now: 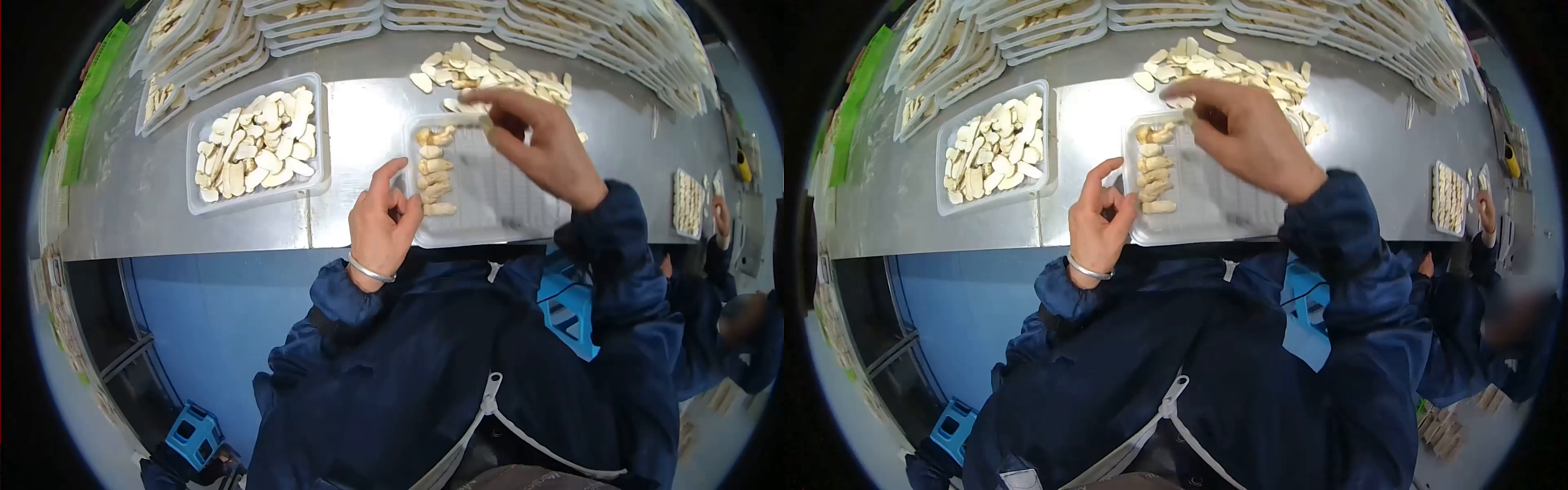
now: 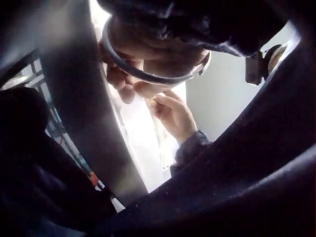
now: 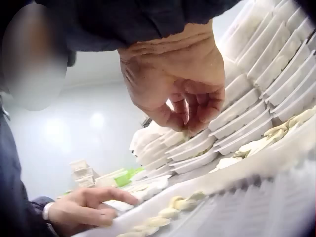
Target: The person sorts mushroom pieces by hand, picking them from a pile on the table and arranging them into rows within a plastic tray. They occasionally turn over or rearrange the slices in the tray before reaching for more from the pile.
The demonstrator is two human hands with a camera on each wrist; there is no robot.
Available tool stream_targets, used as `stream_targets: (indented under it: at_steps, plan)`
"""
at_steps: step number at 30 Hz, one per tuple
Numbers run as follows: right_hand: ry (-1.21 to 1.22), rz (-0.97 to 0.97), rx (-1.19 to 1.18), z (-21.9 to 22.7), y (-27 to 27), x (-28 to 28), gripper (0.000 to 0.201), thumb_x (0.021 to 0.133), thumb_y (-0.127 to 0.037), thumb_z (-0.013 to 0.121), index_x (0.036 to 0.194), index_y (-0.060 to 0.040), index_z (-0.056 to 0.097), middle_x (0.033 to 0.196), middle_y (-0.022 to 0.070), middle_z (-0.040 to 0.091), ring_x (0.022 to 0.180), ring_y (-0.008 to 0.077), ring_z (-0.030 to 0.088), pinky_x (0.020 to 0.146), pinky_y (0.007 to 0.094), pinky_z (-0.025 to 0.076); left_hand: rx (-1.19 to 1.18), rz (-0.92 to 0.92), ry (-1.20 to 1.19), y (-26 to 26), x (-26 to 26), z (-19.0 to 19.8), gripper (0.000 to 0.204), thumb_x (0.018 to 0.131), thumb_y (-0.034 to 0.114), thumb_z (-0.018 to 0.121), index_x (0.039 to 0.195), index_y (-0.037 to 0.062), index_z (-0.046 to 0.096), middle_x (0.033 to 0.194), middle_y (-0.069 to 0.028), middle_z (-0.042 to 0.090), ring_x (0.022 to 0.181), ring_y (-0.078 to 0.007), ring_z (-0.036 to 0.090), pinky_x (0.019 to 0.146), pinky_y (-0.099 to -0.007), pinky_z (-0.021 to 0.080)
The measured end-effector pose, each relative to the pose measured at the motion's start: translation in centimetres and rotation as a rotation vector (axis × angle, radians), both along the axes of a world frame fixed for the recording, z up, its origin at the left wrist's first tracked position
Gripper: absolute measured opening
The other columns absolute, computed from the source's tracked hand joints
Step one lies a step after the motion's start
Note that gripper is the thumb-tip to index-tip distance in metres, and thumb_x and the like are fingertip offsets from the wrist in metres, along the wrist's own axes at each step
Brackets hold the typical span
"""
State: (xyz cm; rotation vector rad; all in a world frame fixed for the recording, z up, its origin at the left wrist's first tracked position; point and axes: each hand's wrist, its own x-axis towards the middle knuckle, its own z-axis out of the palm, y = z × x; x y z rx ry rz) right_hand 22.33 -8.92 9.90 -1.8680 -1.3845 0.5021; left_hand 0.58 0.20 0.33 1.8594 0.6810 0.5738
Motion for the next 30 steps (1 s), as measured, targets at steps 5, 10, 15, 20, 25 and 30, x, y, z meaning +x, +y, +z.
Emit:
stream_targets:
  at_steps: [5, 10, 15, 20, 25, 30]
  plan:
    - [0.249, -0.125, -0.051, -2.2, -4.8, -5.6, 0.011, 0.082, -0.003, 0.064, 0.093, -0.0001, 0.062, 0.074, 0.0112, 0.063, 0.062, 0.0191, 0.058, 0.060, 0.0313, 0.047, -0.068, 0.001, 0.016, -0.3, 0.4, 0.5, 0.045, 0.089, 0.000, 0.063, 0.133, 0.0009, 0.052, 0.060, 0.0037, 0.051, 0.057, -0.0031, 0.044, 0.057, -0.0213, 0.038]
    - [0.329, -0.166, -0.067, -5.1, -4.5, -7.9, 0.008, 0.081, -0.001, 0.064, 0.088, -0.0003, 0.060, 0.074, 0.0143, 0.064, 0.065, 0.0265, 0.063, 0.061, 0.0361, 0.049, -0.130, 0.002, 0.004, -0.5, 0.4, 0.9, 0.046, 0.090, 0.000, 0.062, 0.134, 0.0012, 0.052, 0.062, 0.0040, 0.052, 0.059, -0.0028, 0.044, 0.057, -0.0208, 0.037]
    - [0.160, -0.118, 0.000, -6.9, -3.8, -8.9, 0.007, 0.080, 0.001, 0.064, 0.084, 0.0001, 0.058, 0.074, 0.0134, 0.061, 0.064, 0.0242, 0.059, 0.061, 0.0340, 0.048, -0.138, 0.014, 0.005, -0.6, 0.3, 0.8, 0.046, 0.090, 0.000, 0.062, 0.135, 0.0008, 0.051, 0.062, 0.0040, 0.052, 0.059, -0.0028, 0.044, 0.056, -0.0208, 0.037]
    - [-0.001, -0.052, 0.070, -6.9, -3.9, -9.3, 0.006, 0.080, 0.000, 0.061, 0.083, 0.0005, 0.057, 0.083, 0.0158, 0.057, 0.079, 0.0359, 0.059, 0.068, 0.0457, 0.047, -0.101, 0.006, -0.004, -0.6, 0.3, 0.7, 0.045, 0.091, 0.000, 0.062, 0.135, 0.0003, 0.051, 0.062, 0.0041, 0.052, 0.058, -0.0028, 0.044, 0.055, -0.0206, 0.037]
    - [-0.176, -0.025, 0.084, -6.0, -4.1, -8.7, 0.008, 0.079, 0.001, 0.062, 0.086, -0.0006, 0.060, 0.094, 0.0137, 0.056, 0.080, 0.0341, 0.060, 0.069, 0.0431, 0.049, -0.136, 0.023, -0.019, -0.7, 0.4, 0.8, 0.044, 0.089, 0.001, 0.063, 0.132, -0.0002, 0.052, 0.059, -0.0001, 0.050, 0.056, -0.0061, 0.046, 0.055, -0.0238, 0.041]
    - [-0.276, -0.186, 0.170, -1.6, -4.2, -2.1, 0.014, 0.078, 0.004, 0.064, 0.091, -0.0021, 0.065, 0.089, 0.0128, 0.061, 0.080, 0.0305, 0.062, 0.070, 0.0358, 0.050, -0.145, 0.002, 0.012, -0.4, 0.0, 1.3, 0.046, 0.090, -0.001, 0.062, 0.135, -0.0009, 0.051, 0.062, 0.0043, 0.049, 0.058, -0.0026, 0.042, 0.056, -0.0203, 0.035]
